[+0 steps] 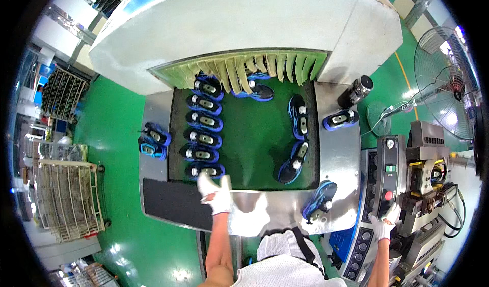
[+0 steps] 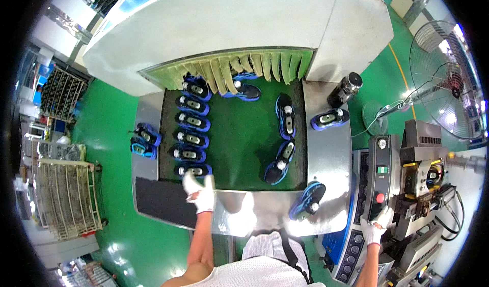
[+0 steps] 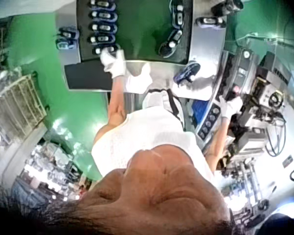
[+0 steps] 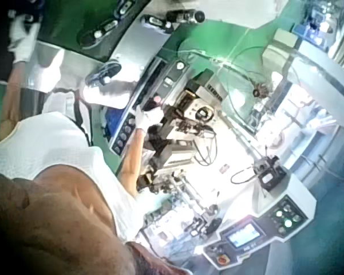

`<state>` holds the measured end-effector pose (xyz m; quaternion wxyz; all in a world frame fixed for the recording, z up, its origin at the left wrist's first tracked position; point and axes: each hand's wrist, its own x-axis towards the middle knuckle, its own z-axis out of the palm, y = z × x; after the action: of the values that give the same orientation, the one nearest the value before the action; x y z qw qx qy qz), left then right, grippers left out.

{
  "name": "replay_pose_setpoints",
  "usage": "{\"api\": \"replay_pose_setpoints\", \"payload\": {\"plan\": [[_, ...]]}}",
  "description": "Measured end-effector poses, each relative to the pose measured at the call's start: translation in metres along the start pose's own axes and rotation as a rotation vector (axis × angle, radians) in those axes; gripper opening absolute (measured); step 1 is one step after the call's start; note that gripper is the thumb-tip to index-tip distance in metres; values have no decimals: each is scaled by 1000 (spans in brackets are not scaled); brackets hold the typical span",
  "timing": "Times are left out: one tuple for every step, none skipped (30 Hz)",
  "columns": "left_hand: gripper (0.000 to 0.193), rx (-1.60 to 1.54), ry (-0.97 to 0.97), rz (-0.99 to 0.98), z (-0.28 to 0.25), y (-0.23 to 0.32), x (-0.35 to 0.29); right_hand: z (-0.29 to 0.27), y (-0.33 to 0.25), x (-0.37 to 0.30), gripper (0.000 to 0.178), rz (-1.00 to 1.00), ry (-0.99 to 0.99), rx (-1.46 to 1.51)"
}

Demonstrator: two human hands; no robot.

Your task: The person places shoes into a pressure-molding or heating machine and then transfers them onto a conveyor belt.

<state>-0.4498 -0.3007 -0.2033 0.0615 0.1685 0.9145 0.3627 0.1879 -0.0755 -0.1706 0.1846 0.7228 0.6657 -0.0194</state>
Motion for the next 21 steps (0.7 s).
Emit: {"api": "replay_pose_setpoints", "payload": {"plan": [[81, 222, 232, 9, -4, -34, 20, -37, -33, -13, 114, -51, 133, 129], [79, 239, 167, -72, -6, -60, 38, -15, -13, -16, 111, -47, 74, 113], [62, 206, 172, -64, 0, -86, 52, 13, 8, -14, 108, -55, 13, 99], [53, 176, 95, -38, 3, -91, 68, 40, 34, -17, 104, -39, -48, 78], [45, 173, 41, -9, -5, -101, 84, 29, -4, -37, 100, -101, 50, 249], [34, 171, 6, 26, -15, -117, 97, -9, -61, -62, 96, -186, 143, 406], [34, 232, -25, 24, -22, -123, 106, -49, -100, -80, 90, -220, 57, 415], [32, 239, -79, 69, -25, -117, 111, -67, -129, -95, 87, -177, 6, 595], [30, 246, -127, 120, -31, -109, 115, -80, -155, -110, 84, -134, -41, 783], [26, 196, -105, 239, -33, -104, 110, -96, -179, -122, 84, -175, -114, 769], [22, 145, -168, 251, -36, -75, 100, -110, -198, -134, 83, -209, -187, 751], [21, 58, -210, 319, -38, -51, 89, -114, -218, -146, 84, -249, -266, 867], [17, 22, -331, 381, -36, -29, 75, -118, -237, -158, 85, -289, -344, 986], [18, 46, -449, 526, -34, 1, 60, -127, -256, -165, 88, -423, -370, 862], [20, 60, -521, 682, -24, 29, 41, -138, -271, -171, 90, -550, -390, 733], [23, 10, -625, 764, -11, 59, 17, -139, -285, -176, 85, -625, -361, 819], [24, -35, -736, 880, -3, 96, -10, -129, -296, -179, 80, -695, -324, 910], [23, -1, -848, 970, 8, 132, -43, -97, -300, -182, 74, -715, -66, 832], [23, -91, -922, 1050, 13, 168, -74, -89, -289, -181, 75, -654, 32, 822], [23, -220, -993, 1133, 24, 193, -107, -83, -277, -180, 75, -590, 127, 810], [24, -358, -1073, 1210, 35, 213, -137, -89, -248, -176, 82, -461, 76, 892]]}}
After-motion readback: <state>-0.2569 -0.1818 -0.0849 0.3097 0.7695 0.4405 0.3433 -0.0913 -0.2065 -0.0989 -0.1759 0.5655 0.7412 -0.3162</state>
